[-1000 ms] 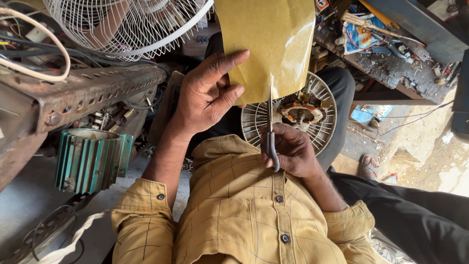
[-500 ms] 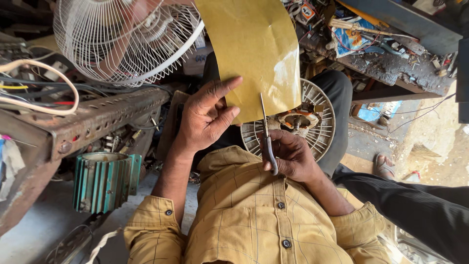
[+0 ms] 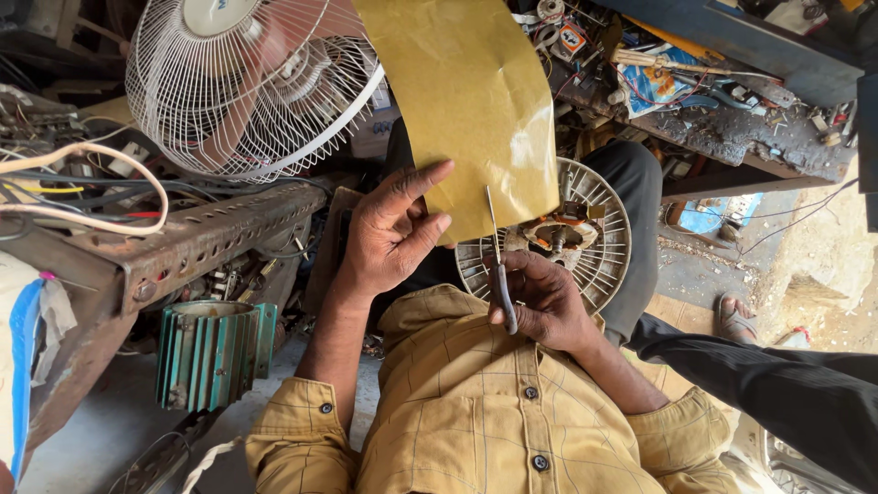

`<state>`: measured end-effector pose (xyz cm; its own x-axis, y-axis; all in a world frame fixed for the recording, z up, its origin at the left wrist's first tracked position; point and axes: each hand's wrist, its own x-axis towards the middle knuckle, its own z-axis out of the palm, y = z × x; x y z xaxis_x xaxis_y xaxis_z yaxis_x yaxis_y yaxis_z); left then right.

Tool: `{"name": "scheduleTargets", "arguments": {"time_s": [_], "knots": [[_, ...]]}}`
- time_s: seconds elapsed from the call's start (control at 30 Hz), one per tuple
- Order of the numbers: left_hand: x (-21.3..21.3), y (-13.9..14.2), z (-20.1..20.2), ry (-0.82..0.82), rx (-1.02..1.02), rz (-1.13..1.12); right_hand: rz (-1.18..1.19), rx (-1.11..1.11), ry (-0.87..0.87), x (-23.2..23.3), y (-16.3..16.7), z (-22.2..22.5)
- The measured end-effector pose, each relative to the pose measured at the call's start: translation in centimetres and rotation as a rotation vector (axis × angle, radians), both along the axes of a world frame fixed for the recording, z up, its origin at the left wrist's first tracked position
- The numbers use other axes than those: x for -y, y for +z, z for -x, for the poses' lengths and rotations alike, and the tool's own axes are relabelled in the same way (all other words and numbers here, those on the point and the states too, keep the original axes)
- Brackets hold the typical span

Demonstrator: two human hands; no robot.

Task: The person cuts a piece of yellow insulating paper with scissors and wraps it around the copper windings of a motor stator. They then insert the wrapped assembly into the stator slots and adjust the fit by hand.

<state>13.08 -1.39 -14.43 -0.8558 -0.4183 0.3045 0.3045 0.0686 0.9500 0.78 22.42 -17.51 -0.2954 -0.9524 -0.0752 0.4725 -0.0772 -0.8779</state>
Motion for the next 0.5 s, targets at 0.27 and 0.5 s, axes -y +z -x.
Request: {"name": "scheduleTargets", "arguments": {"time_s": [0.27,0.5], "knots": [[-0.5,-0.6,0.1,-0.005,0.026,0.017,0.019,0.051,-0.026,0.2,-0.4,0.2],[-1.3,0.9,0.8,-0.096,-0.053,-0.274,-0.016,-0.049,-0.081,0.6,0.0,-0.3]]}}
